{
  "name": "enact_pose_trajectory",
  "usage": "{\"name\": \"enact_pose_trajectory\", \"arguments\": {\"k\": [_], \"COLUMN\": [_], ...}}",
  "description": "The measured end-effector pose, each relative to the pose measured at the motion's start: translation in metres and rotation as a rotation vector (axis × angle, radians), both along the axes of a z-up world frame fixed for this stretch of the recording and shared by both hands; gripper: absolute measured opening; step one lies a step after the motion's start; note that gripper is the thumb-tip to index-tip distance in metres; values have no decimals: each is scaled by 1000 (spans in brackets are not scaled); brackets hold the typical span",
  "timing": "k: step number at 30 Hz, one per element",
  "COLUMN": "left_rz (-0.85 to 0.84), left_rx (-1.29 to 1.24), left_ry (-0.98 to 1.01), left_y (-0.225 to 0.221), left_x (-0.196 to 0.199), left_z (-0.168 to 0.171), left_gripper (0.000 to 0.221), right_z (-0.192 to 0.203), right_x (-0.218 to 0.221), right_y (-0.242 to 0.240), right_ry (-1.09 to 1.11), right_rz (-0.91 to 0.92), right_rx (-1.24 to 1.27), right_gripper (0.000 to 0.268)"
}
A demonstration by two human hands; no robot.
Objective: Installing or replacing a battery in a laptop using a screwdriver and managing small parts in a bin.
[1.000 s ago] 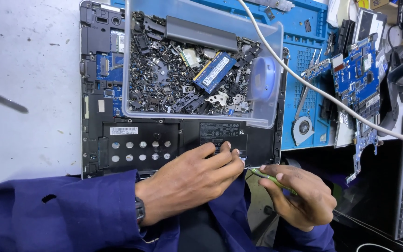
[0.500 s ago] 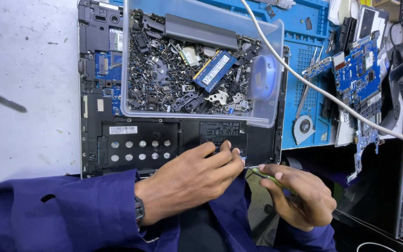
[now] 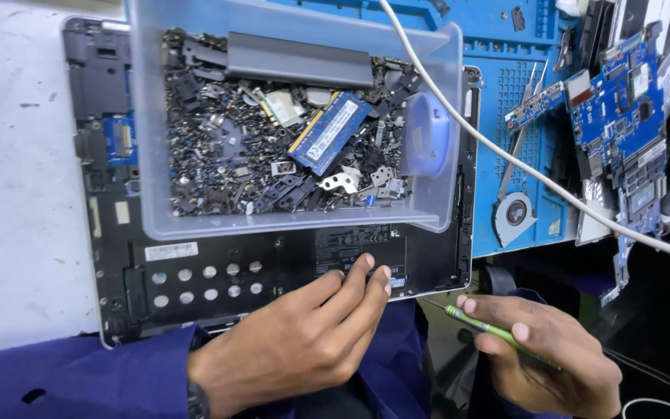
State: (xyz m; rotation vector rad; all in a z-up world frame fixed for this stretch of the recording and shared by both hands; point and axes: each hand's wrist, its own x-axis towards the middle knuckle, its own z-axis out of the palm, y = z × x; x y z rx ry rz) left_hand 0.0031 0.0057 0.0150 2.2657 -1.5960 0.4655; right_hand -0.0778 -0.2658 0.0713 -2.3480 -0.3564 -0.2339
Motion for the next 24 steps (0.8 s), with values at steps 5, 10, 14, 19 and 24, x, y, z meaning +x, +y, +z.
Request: {"name": "enact_pose_trajectory", "arguments": {"k": [5,10,14,19,24], "left_rz": [-78,-59,-66,-55,35], "left_rx": [76,61,75,52,14], "left_ry": [-8,-47,-57,80,147], "left_y": [-1,-3,-3,3,23], "left_x": [9,10,12,11,14], "left_z": [7,5,4,11,34], "left_gripper": [41,40,40,42,35], "right_z": [10,11,9,7,-3], "right_x": [-1,1,4,5,-3], "right_y": [7,14,16,11,-4], "right_ry": [161,145,126,113,108], "right_rz": [-138,-207,-220,-114,-59], "right_rx": [37,-95,-73,8,83], "right_gripper": [44,30,23,39,39]}}
